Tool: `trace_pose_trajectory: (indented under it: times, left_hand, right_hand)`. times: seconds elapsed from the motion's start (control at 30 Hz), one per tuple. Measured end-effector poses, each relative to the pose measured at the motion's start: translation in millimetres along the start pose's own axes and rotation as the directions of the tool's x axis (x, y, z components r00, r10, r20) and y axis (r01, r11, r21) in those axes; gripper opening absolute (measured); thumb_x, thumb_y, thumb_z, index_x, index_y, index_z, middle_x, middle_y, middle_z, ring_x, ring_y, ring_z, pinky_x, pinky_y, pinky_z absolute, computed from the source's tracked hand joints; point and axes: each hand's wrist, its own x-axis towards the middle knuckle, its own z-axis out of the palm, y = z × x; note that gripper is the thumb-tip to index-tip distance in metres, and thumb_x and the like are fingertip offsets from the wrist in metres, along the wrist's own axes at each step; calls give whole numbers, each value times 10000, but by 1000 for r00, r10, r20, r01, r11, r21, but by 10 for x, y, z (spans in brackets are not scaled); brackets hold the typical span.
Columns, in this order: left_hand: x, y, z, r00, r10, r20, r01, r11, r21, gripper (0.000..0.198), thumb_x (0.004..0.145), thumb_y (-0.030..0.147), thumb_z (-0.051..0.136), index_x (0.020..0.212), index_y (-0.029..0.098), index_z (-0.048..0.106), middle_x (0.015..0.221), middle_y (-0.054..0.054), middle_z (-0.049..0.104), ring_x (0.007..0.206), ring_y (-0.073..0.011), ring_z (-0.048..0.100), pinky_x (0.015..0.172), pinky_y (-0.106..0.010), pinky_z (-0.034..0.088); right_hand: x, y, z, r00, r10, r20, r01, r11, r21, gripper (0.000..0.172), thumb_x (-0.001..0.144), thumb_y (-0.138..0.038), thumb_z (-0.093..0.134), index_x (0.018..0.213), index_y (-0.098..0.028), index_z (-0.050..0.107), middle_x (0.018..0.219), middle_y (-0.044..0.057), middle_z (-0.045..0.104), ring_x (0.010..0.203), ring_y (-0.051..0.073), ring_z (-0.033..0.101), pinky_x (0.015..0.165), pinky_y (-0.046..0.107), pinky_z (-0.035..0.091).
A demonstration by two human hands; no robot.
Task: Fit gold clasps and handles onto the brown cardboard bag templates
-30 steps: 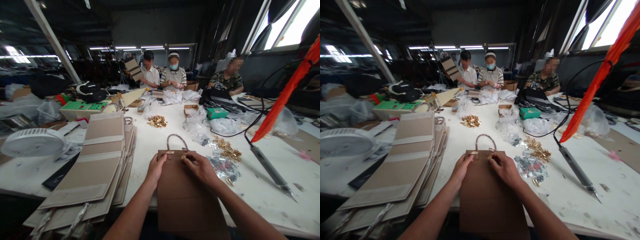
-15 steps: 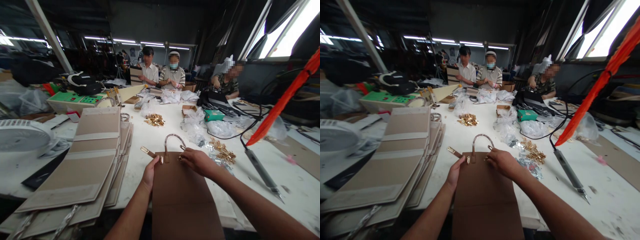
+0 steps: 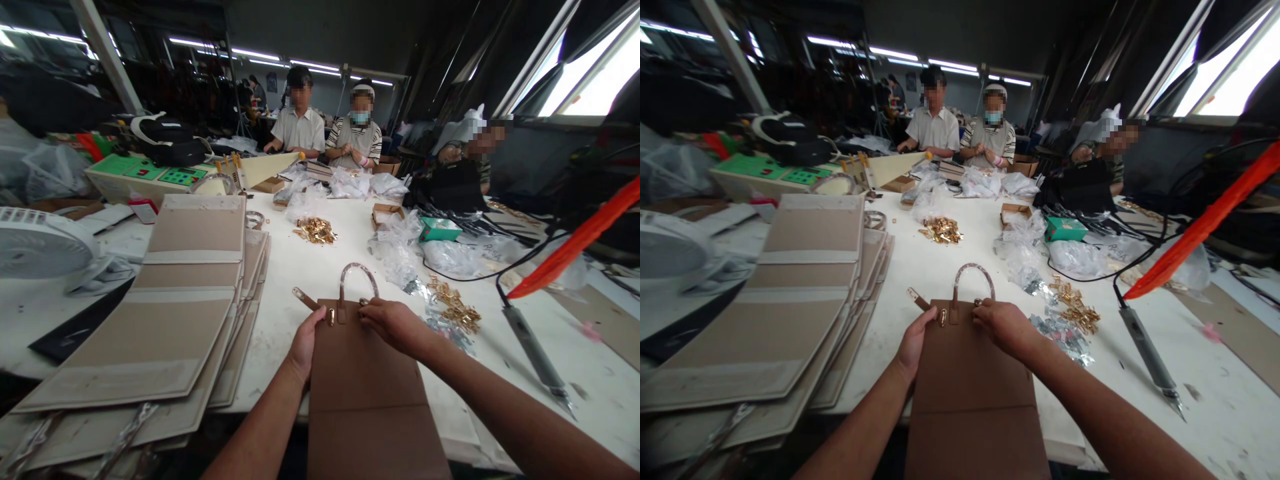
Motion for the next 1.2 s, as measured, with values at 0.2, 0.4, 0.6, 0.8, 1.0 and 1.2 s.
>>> trace_pose_trajectory:
  times: [0.2,0.4,0.6,0.8,1.0,1.2]
  left_hand:
    - [18,21,-19,999,-45,14,45,998,-38,625,890,501,541,1298,38,634,1083,-211,768,1078,-395,711,1016,-536,492]
    - [41,29,-19,999,-42,-16,40,997,-68,589,888,472,547,1277,40,647,1053,-203,776,1040,-384,725,981,-515,516]
    - [32,28,-5,997,-56,-55,54,998,-46,583,876,491,550,1243,55,671,1027,-195,783,1012,-383,734,954,-511,532]
    - [14,20,6,993,-87,-85,83,995,-48,578,861,492,558,1226,61,683,1007,-189,787,1001,-388,736,933,-514,542]
    - [29,20,-18,994,-74,-79,70,996,-50,561,860,462,562,1232,58,678,1012,-190,787,986,-379,741,929,-504,544]
    - [26,14,-4,994,-63,-90,61,998,-23,558,866,459,561,1233,55,677,1000,-190,788,978,-377,743,930,-501,542]
  right_hand:
    - [-71,133,89,999,-24,-49,26,998,59,203,1002,-233,506,1071,-242,697,1015,66,699,904,201,669,819,279,485]
    - [-5,129,126,997,-48,-57,46,998,-38,184,986,-232,518,1002,-214,700,922,62,692,822,188,653,759,263,462]
    - [-20,171,196,997,-31,-77,33,999,31,218,1007,-251,499,1048,-227,712,957,71,711,859,198,668,788,275,480]
    - [-124,156,192,999,-30,-43,36,991,127,275,1035,-269,446,1103,-258,712,997,73,717,872,210,678,782,288,498]
    - [-155,57,226,992,49,-112,-45,998,36,230,1025,-268,484,964,-241,704,894,36,692,782,186,659,718,272,467]
    - [-136,8,296,988,65,-143,-77,994,-83,222,1007,-292,511,970,-231,722,920,44,718,787,189,672,707,277,442]
